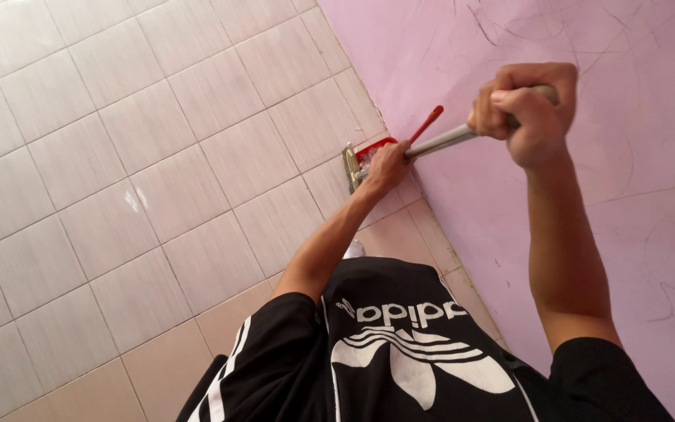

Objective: The person sweeps debris on the tiled floor into a dustpan using a broom and then moves the dustpan away.

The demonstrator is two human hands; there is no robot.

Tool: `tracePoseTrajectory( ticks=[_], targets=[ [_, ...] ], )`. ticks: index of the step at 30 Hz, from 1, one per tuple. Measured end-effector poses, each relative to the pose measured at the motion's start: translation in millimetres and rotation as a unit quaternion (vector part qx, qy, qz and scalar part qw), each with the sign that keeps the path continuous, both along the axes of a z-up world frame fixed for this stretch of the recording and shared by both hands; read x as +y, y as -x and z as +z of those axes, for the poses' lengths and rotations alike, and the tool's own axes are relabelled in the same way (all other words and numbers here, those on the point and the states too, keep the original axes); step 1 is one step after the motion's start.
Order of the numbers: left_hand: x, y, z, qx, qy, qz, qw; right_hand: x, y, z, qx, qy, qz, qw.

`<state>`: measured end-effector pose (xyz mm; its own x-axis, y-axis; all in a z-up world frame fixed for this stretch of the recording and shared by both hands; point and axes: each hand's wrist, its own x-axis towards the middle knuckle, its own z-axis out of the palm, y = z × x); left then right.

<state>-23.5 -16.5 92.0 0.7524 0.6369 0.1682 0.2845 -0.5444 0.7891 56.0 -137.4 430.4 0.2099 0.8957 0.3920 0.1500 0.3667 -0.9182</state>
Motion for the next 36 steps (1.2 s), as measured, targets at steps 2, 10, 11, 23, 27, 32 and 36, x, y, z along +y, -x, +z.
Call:
tracePoseTrajectory(
  ticks=[2,10,11,23,27,32,36],
  targets=[
    [-2.8,9.6,4.5,0.011,0.005,0.001,1.0,-1.4,-1.1,1.5,0.004,-0.008,0.004,1.0],
    [-0.6,60.4,-11.5,0.038,-0.016,0.034,0.999,-4.1,12.2,-26.1,0.074,-0.004,-0.015,0.997],
    [-1.0,69.9,-16.1,0.061,-0.014,0.043,0.997,-2.5,14.9,-32.3,0.094,-0.004,-0.014,0.996],
    [-5.5,133.0,-85.3,0.119,-0.025,0.094,0.988,-5.1,13.6,-119.8,0.21,-0.011,0.045,0.977],
    [-10.1,146.6,-99.1,0.138,-0.018,0.115,0.984,-7.1,35.5,-136.5,0.216,-0.004,0.047,0.975],
    [-17.6,142.8,-95.9,0.137,0.025,0.126,0.982,2.4,42.3,-135.8,0.187,-0.002,0.06,0.981],
    [-14.4,132.9,-107.8,0.151,0.024,0.151,0.977,12.0,31.2,-144.0,0.216,0.034,0.08,0.973]
  ],
)
